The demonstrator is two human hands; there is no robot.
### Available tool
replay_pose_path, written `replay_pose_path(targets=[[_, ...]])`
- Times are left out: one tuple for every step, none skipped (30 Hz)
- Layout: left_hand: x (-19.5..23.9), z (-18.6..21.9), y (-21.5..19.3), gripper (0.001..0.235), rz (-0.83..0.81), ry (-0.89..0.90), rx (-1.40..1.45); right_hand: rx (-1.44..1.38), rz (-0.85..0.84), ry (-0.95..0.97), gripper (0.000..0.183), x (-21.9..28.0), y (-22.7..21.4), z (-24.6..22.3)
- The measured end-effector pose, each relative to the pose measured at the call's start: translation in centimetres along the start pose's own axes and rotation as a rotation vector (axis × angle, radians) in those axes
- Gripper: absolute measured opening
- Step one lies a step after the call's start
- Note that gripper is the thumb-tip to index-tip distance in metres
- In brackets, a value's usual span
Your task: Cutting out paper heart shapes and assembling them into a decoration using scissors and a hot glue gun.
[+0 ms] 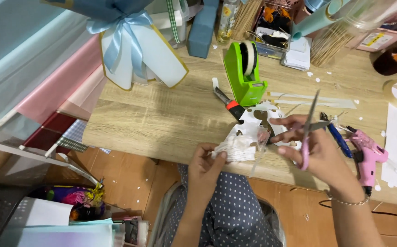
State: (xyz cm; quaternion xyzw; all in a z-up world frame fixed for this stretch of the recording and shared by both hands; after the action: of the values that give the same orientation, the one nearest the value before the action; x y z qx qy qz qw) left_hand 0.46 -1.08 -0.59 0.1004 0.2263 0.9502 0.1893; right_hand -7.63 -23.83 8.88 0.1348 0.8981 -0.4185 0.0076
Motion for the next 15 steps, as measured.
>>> replay_pose_path(targets=[[0.2, -0.2, 0.6, 0.015, 0.003, 0.000, -0.002, -0.003, -0.002, -0.001, 0.060, 0.1, 0.7, -1.0], [0.3, -0.5, 1.3, 0.016, -0.040, -0.008, 0.038, -0.119, -0.010, 0.021, 0.041, 0.2, 1.4, -1.9], [0.4, -0.8, 2.2, 0.018, -0.086, -0.014, 0.080, -0.233, -0.017, 0.043, 0.025, 0.2, 2.1, -2.8], [0.6, -0.4, 2.6, 0.018, -0.084, -0.013, 0.078, -0.235, -0.018, 0.041, 0.025, 0.2, 2.3, -2.8], [1.0, -0.1, 3.2, 0.017, -0.134, -0.012, 0.034, -0.232, 0.026, 0.025, 0.028, 0.2, 2.4, -2.8], [1.3, 0.2, 3.8, 0.017, -0.184, -0.011, -0.009, -0.228, 0.069, 0.010, 0.032, 0.2, 2.4, -2.9], [1.3, 0.7, 3.7, 0.017, -0.182, -0.009, -0.010, -0.229, 0.068, 0.007, 0.032, 0.3, 2.1, -2.3], [1.3, 1.4, 3.8, 0.018, -0.219, 0.057, -0.057, -0.260, 0.135, 0.129, 0.040, 0.4, 1.5, -1.3], [1.4, 2.1, 3.8, 0.021, -0.256, 0.122, -0.105, -0.292, 0.202, 0.252, 0.047, 0.6, 1.0, -0.3], [1.1, 2.3, 3.4, 0.021, -0.254, 0.123, -0.106, -0.293, 0.201, 0.251, 0.047, 0.4, 0.1, -0.2], [0.9, 2.3, 2.8, 0.020, -0.196, 0.104, -0.142, -0.316, 0.303, 0.341, 0.042, 0.4, -1.0, 0.3], [0.7, 2.4, 2.1, 0.021, -0.138, 0.085, -0.177, -0.338, 0.405, 0.432, 0.037, 0.5, -2.1, 0.8], [0.5, 2.3, 1.6, 0.021, -0.136, 0.085, -0.177, -0.339, 0.404, 0.432, 0.037, 0.3, -2.6, 3.0], [0.3, 2.1, 0.9, 0.020, -0.097, 0.055, -0.201, -0.335, 0.515, 0.403, 0.034, 0.2, -3.5, 5.1], [0.1, 1.9, 0.3, 0.020, -0.058, 0.025, -0.224, -0.329, 0.626, 0.373, 0.031, 0.1, -4.4, 7.1]])
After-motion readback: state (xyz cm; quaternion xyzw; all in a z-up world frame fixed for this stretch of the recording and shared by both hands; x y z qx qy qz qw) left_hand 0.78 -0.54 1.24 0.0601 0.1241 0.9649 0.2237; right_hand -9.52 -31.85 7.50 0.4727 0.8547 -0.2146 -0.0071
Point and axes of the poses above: each hand's wrist, its own x-axis away from the middle knuckle, its own y-axis out of the palm, z = x × y, the point moved 4 cm from there along -x, towards the middle knuckle, and after that the axes turned 7 degrees about x, right-handed, at the moved point
